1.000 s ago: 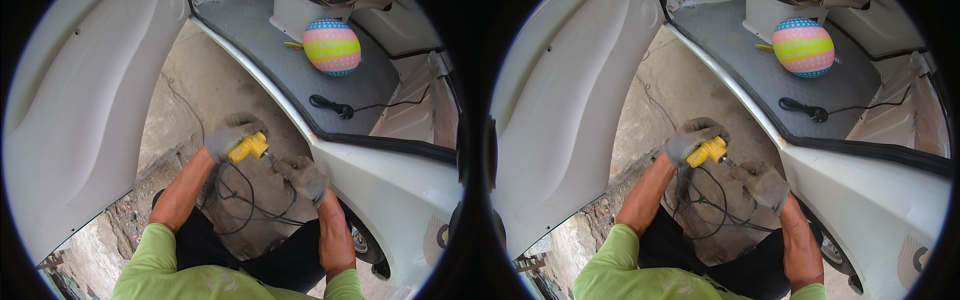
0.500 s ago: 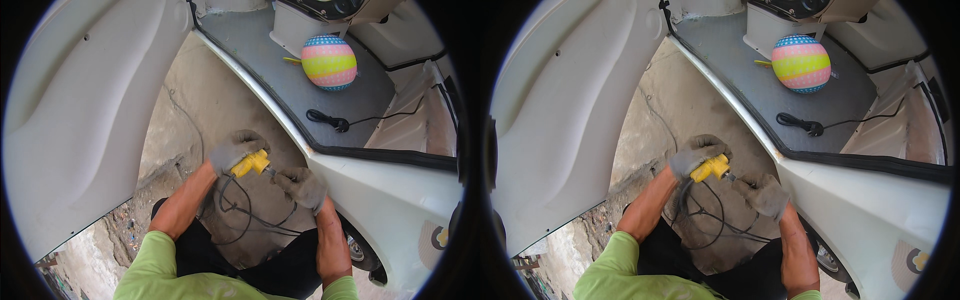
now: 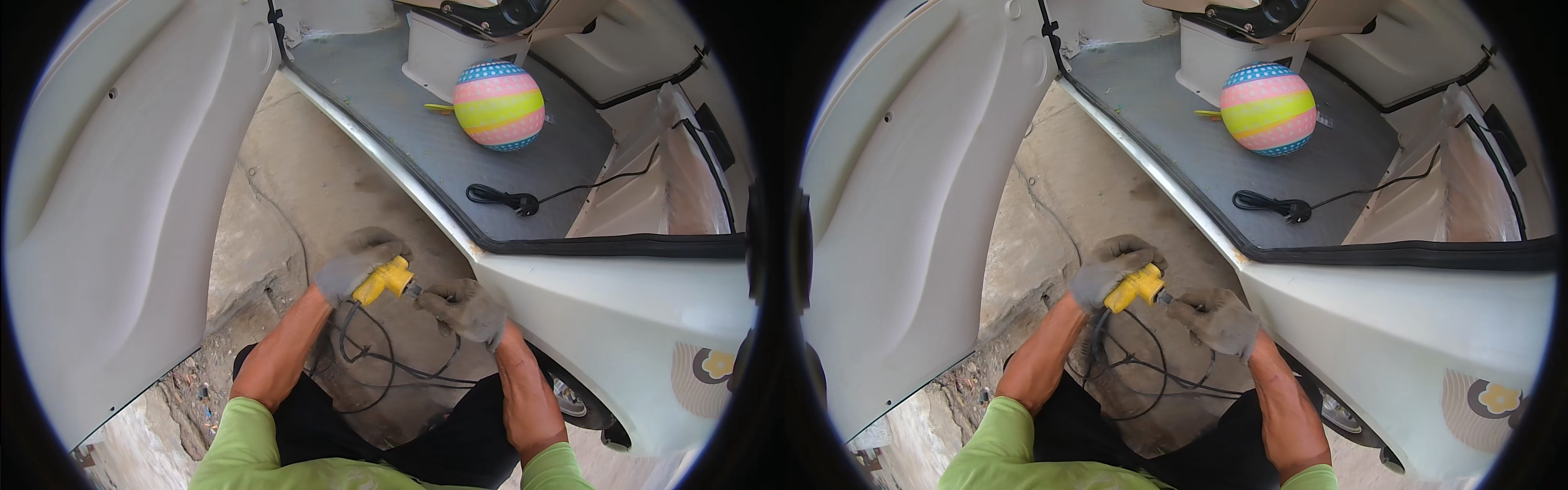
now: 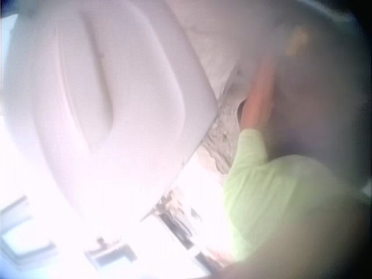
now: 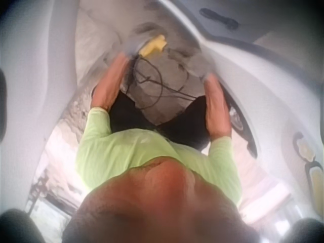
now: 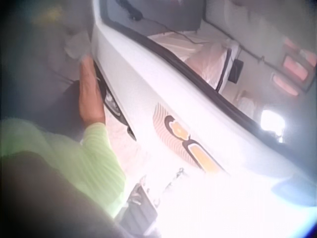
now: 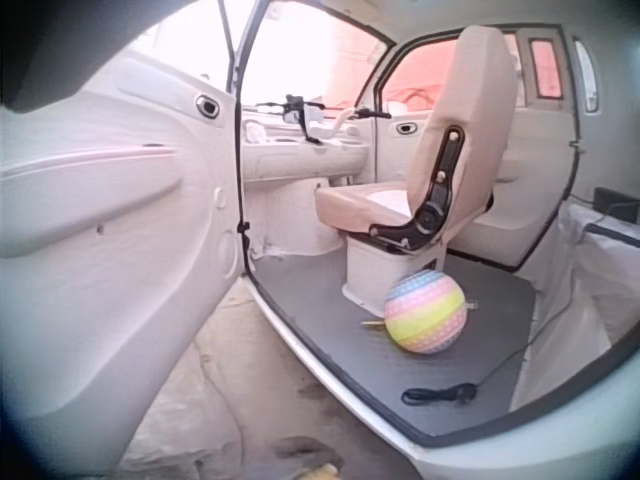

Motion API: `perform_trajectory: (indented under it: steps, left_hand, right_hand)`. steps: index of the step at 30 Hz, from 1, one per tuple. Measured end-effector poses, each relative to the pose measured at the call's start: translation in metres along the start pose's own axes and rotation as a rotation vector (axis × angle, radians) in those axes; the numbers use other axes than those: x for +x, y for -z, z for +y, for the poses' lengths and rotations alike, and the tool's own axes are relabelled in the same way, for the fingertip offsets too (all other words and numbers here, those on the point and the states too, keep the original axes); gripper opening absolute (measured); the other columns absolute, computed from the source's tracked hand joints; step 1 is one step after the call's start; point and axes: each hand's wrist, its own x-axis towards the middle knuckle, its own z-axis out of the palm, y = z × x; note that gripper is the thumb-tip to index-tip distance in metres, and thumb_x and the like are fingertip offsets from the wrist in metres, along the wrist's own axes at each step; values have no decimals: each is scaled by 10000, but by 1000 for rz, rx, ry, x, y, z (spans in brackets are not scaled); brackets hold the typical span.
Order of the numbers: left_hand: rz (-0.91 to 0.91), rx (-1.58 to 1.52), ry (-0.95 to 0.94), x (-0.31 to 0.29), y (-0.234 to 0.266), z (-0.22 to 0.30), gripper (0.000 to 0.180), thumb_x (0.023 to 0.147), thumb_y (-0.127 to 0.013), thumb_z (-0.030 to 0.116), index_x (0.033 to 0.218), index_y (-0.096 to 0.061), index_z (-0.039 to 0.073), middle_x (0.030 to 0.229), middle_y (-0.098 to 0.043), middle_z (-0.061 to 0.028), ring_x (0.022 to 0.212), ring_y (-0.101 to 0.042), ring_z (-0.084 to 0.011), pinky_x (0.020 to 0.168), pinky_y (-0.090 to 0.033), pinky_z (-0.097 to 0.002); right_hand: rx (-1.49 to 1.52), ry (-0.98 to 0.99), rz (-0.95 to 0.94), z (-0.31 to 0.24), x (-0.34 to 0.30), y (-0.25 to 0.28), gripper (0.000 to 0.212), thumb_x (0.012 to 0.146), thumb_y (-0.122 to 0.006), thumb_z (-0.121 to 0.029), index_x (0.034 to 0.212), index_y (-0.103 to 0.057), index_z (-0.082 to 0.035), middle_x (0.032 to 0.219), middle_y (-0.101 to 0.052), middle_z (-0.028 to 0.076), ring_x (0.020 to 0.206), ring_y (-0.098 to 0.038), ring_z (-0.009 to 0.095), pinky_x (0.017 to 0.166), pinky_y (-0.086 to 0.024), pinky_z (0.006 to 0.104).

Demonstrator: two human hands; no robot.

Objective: The person retrieves an angle grinder, walks to a small white car, and uses the grinder on the lower edge of the open car door frame. Sparks are visible as the tool contacts the metal. The person then stops, unplugs the tool, and closes the door.

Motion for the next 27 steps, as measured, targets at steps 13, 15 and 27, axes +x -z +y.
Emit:
perform_trajectory:
  steps: [13, 15, 27]
  left_hand:
    - [31, -25, -44, 5, -1, -20, 215, 990, -685, 113, 1099, -689, -72, 1035, -752, -184, 909, -752, -225, 792, -625, -322]
    - [29, -6, -69, 4, -2, -22, 212, 994, -680, 113, 1098, -691, -71, 1036, -752, -180, 907, -750, -222, 795, -619, -321]
    - [-102, 323, 9, 3, 14, -64, 356, 1023, -675, 240, 1264, -671, -21, 1179, -729, -113, 1055, -685, -161, 907, -556, -291]
  right_hand:
    - [-142, -41, 62, 1, 3, -5, 290, 1012, -665, -279, 1029, -800, -23, 635, -650, 55, 531, -605, 107, 534, -480, 294]
    - [-88, -44, 75, 3, 4, -7, 292, 1011, -666, -279, 1027, -799, -20, 626, -644, 53, 528, -601, 105, 531, -478, 298]
    - [-282, -196, -57, 8, 14, -5, 348, 967, -707, -357, 1038, -796, -29, 658, -691, 85, 568, -657, 147, 604, -525, 333]
